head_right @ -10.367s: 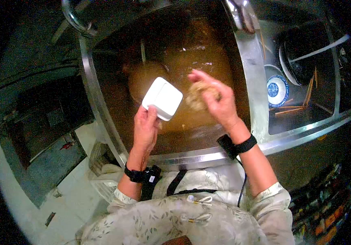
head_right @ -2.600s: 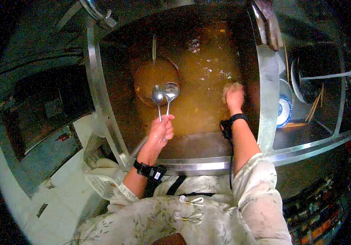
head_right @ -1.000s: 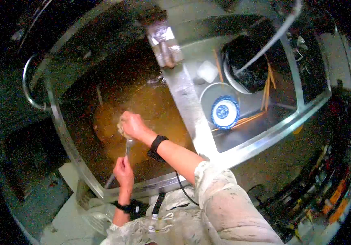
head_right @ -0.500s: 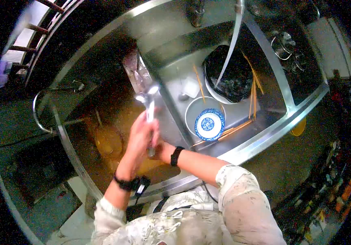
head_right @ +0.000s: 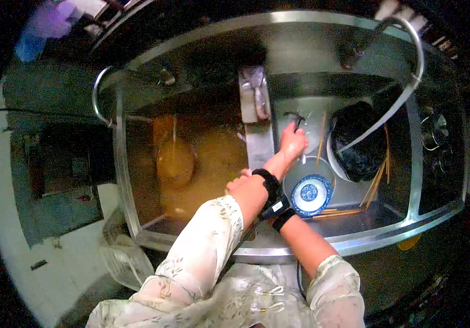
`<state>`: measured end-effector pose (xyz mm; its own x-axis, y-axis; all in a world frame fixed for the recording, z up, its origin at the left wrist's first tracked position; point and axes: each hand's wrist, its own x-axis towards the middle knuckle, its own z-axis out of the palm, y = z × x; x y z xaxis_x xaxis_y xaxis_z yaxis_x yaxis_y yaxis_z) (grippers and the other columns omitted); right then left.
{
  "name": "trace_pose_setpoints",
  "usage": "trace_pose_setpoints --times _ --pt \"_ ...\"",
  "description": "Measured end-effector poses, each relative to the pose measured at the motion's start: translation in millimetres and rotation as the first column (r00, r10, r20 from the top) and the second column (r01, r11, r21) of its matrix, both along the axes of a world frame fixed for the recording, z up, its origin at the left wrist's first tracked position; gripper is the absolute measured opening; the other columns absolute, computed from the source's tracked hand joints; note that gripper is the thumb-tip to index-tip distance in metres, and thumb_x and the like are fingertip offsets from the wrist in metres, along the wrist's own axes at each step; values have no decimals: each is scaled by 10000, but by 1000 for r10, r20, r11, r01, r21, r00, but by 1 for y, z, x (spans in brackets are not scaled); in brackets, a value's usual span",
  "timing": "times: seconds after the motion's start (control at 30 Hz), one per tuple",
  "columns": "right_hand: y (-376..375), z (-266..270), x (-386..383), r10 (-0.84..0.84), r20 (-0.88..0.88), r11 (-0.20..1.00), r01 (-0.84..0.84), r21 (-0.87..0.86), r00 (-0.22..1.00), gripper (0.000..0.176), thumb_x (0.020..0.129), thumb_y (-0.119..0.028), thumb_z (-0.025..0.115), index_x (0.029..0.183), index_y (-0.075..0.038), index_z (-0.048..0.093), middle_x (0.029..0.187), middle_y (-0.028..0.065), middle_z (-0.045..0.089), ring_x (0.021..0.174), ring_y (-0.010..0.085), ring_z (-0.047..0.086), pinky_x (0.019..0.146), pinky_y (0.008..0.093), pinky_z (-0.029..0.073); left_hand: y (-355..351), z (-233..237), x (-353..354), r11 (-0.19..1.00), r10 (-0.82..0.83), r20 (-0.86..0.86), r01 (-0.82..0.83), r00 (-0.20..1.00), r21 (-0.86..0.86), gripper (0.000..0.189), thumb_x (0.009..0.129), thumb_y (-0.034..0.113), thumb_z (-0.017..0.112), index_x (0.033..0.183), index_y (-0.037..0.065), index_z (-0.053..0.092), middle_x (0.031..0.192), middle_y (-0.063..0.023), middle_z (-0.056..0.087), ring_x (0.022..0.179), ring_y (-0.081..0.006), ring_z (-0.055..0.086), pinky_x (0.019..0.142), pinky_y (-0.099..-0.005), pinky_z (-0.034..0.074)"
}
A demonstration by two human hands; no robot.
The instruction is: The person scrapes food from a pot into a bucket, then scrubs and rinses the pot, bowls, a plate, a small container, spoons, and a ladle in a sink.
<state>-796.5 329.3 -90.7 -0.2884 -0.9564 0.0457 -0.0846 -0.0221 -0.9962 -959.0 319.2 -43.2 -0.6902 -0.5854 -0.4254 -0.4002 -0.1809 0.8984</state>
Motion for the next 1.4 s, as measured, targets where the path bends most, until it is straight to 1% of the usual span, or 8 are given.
trace_pose_setpoints --times 0.07,0.27,0.33,0.4,0.57,0.8,1.2,1.4 --pt "1 90 -27 173 -726 983 -72 168 665 216 775 -296 574 921 -149 634 759 44 616 814 200 617 938 407 383 5 22 14 952 -154 61 164 986 -257 715 900 329 579 1442 -45 302 1163 -289 609 1045 -313 635 920 -311 485" --pt "-1 102 -38 75 -812 997 -46 60 579 204 762 -157 579 961 -116 604 861 73 626 958 239 593 1066 410 362 -34 120 88 977 -206 -298 180 932 -113 386 942 175 551 1285 -2 541 1044 -159 668 986 -199 641 868 -299 502" --pt "-5 142 -36 -159 -186 968 190 164 970 222 755 -173 595 955 -78 599 900 59 605 991 240 557 1073 453 346 -76 134 126 998 -50 -284 59 957 25 249 957 134 531 1153 5 618 850 -56 670 797 -111 629 725 -252 509" --pt "-6 140 -56 201 -760 969 -15 245 618 353 669 -120 685 1013 -79 617 984 92 667 1217 286 500 1110 503 276 -123 96 165 967 137 -284 -191 949 -170 187 969 131 512 1043 27 648 716 5 612 647 -60 550 580 -222 456" --pt "-14 134 -55 126 -735 981 25 190 667 360 620 -112 700 973 -109 631 962 55 668 1172 277 534 1126 491 261 -210 -135 291 950 304 284 -312 909 -19 129 915 131 552 958 25 613 761 -6 548 600 -97 452 515 -279 375" --pt "-25 139 -50 110 -748 973 82 216 655 314 623 -116 683 933 -127 636 920 24 657 1052 260 597 1083 485 308 -219 -202 284 676 600 428 -714 676 179 178 891 124 557 1034 20 539 898 -82 569 690 -202 506 539 -375 403" --pt "-28 134 -47 116 -778 943 178 282 617 313 619 -155 632 931 -125 626 902 37 642 985 229 606 1038 478 349 -234 -367 311 815 180 298 -311 938 488 289 922 258 465 1082 29 541 1083 -65 561 895 -179 495 695 -434 426" --pt "-30 133 -46 81 -776 941 208 266 626 214 697 -190 611 895 -116 645 896 38 653 967 237 622 1038 492 343 -234 -165 225 844 318 588 -504 744 181 266 829 73 576 1069 -38 547 1043 -174 621 832 -272 640 600 -408 536"
